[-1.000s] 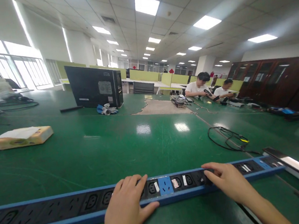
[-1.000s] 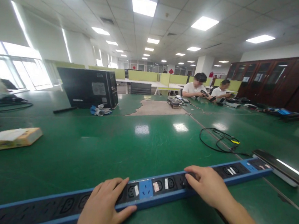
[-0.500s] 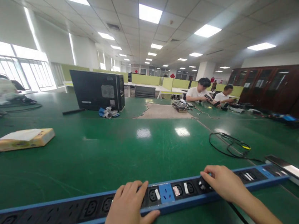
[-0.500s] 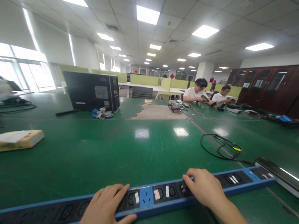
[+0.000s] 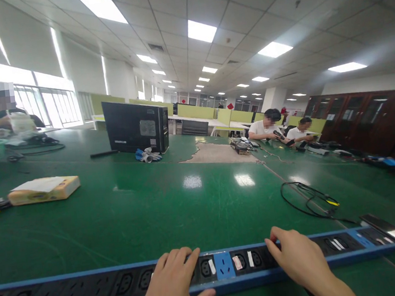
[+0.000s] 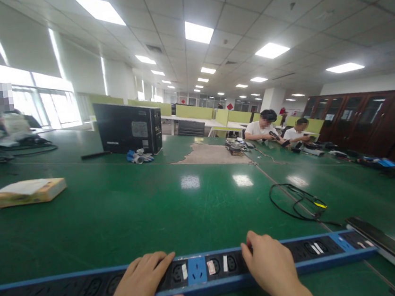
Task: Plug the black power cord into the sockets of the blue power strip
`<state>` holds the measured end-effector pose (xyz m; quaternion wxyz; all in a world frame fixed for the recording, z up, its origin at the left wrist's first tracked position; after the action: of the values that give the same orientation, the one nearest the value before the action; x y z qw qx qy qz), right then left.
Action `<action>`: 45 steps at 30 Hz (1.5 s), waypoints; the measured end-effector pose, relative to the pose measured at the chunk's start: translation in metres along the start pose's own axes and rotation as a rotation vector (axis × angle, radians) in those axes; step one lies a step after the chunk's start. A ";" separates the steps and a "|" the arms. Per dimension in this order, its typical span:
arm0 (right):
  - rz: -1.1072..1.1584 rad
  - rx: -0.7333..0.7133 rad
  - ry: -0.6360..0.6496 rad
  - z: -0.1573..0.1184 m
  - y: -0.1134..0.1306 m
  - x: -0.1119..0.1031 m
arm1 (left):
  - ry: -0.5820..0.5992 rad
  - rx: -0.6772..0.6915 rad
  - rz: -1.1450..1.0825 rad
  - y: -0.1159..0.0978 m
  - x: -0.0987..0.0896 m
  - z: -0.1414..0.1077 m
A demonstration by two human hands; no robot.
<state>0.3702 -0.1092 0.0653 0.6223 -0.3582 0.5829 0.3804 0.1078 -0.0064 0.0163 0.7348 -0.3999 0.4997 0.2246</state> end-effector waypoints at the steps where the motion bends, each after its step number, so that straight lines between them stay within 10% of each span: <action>1: 0.017 -0.008 0.013 0.001 0.000 0.001 | -0.001 0.001 0.000 0.000 0.000 0.000; 21: -0.051 -0.101 0.021 -0.003 0.018 0.009 | -0.061 0.031 0.014 0.000 -0.004 0.000; 34: 1.046 0.028 0.044 -0.023 -0.024 0.065 | -0.041 0.041 0.028 0.001 0.000 -0.001; 40: 1.169 0.133 0.313 -0.028 -0.021 0.074 | -0.064 0.061 0.018 0.000 -0.001 -0.002; 45: 1.331 0.101 0.289 -0.028 -0.019 0.069 | -0.060 0.056 0.018 -0.002 -0.004 -0.002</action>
<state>0.3765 -0.1389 -0.0049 0.1877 0.0590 0.7733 0.6028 0.1064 -0.0087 0.0200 0.7583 -0.3677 0.4870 0.2294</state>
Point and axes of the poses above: each hand's wrist, its own z-axis towards the middle knuckle, its own x-axis out of the palm, y = z × x, the point moved 5 cm from there along z, towards the middle knuckle, and after that the axes turned 7 degrees about -x, right-handed, at the moved point
